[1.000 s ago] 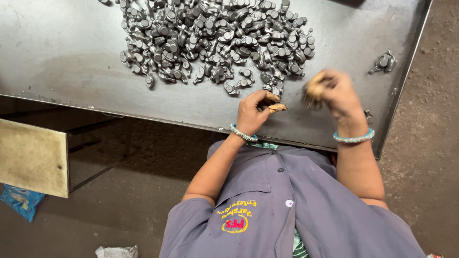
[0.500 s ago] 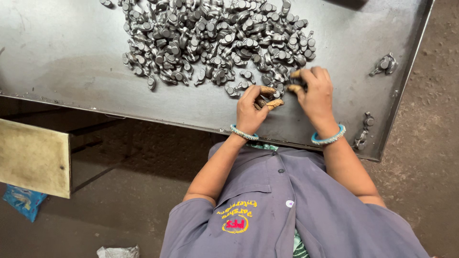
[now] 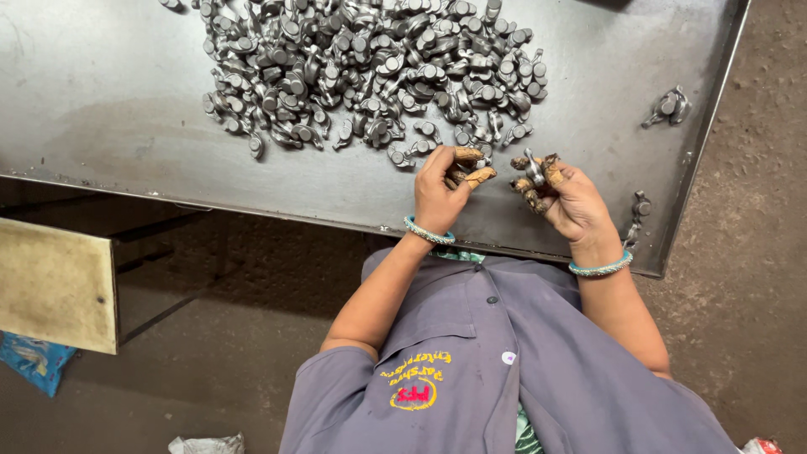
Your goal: The person sorts a pile of small metal castings on a metal table, picking up individual pieces, turning them over in their hands, and placing accepted pieces into a white sack at the edge of the table while spreading the remaining pile. A second person nearby records counts in a notebook with a ruler.
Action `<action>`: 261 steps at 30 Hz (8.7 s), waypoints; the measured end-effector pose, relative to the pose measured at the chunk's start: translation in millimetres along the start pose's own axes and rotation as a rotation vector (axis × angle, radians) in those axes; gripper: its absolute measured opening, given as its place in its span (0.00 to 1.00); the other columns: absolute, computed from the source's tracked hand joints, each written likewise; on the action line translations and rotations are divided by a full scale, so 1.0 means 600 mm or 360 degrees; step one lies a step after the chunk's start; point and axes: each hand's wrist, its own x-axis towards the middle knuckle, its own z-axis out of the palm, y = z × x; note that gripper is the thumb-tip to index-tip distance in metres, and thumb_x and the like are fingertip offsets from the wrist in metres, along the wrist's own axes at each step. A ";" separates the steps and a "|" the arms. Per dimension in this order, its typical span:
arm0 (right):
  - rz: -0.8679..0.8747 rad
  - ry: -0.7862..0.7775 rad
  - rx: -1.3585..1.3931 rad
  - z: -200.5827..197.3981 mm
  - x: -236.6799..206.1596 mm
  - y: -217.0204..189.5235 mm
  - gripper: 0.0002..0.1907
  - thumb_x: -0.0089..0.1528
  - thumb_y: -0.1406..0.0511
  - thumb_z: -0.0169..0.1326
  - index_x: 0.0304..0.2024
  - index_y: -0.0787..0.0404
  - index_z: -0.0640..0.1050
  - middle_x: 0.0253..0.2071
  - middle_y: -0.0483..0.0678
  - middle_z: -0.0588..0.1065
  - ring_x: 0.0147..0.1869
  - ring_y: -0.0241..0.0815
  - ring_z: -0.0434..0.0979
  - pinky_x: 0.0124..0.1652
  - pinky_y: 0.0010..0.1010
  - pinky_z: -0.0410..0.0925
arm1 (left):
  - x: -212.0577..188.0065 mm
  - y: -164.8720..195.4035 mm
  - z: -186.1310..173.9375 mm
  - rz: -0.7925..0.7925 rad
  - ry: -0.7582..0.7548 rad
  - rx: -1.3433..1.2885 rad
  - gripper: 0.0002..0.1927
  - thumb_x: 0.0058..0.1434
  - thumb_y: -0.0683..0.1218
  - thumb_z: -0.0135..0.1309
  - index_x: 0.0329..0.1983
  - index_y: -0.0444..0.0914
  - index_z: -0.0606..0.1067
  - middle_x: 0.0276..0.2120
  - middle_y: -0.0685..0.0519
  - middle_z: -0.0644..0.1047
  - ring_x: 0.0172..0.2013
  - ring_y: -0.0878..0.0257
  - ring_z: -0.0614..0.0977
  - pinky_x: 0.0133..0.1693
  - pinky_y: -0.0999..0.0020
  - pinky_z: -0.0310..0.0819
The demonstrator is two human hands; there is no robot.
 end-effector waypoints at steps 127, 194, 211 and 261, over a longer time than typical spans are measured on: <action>-0.0565 -0.0134 -0.0634 0.112 0.047 -0.144 0.23 0.57 0.78 0.57 0.53 0.59 0.73 0.47 0.53 0.80 0.47 0.39 0.82 0.44 0.27 0.75 | -0.014 -0.033 -0.001 -0.0096 0.0020 0.0218 0.29 0.46 0.38 0.62 0.54 0.30 0.73 0.46 0.43 0.69 0.44 0.46 0.76 0.46 0.56 0.73; -0.0345 -0.0076 -0.0644 0.058 0.005 -0.006 0.10 0.65 0.72 0.59 0.49 0.69 0.79 0.40 0.47 0.79 0.39 0.33 0.77 0.36 0.22 0.71 | -0.023 -0.077 0.048 -0.0704 -0.0257 -0.1266 0.11 0.65 0.38 0.60 0.50 0.29 0.79 0.41 0.52 0.83 0.40 0.68 0.83 0.38 0.73 0.80; -0.0604 -0.0066 -0.0446 0.130 0.008 -0.097 0.17 0.55 0.73 0.64 0.43 0.58 0.73 0.39 0.51 0.81 0.36 0.39 0.81 0.34 0.26 0.73 | -0.006 -0.029 -0.019 -0.0161 -0.0087 0.0189 0.12 0.61 0.41 0.61 0.48 0.37 0.79 0.37 0.49 0.80 0.33 0.59 0.82 0.36 0.67 0.76; -0.1490 0.0271 -0.2646 0.194 0.007 0.017 0.21 0.50 0.68 0.71 0.39 0.64 0.72 0.34 0.52 0.77 0.38 0.55 0.76 0.37 0.41 0.69 | 0.020 -0.043 -0.002 0.0077 0.0031 0.0247 0.24 0.56 0.31 0.52 0.57 0.36 0.76 0.55 0.44 0.76 0.54 0.45 0.80 0.54 0.60 0.75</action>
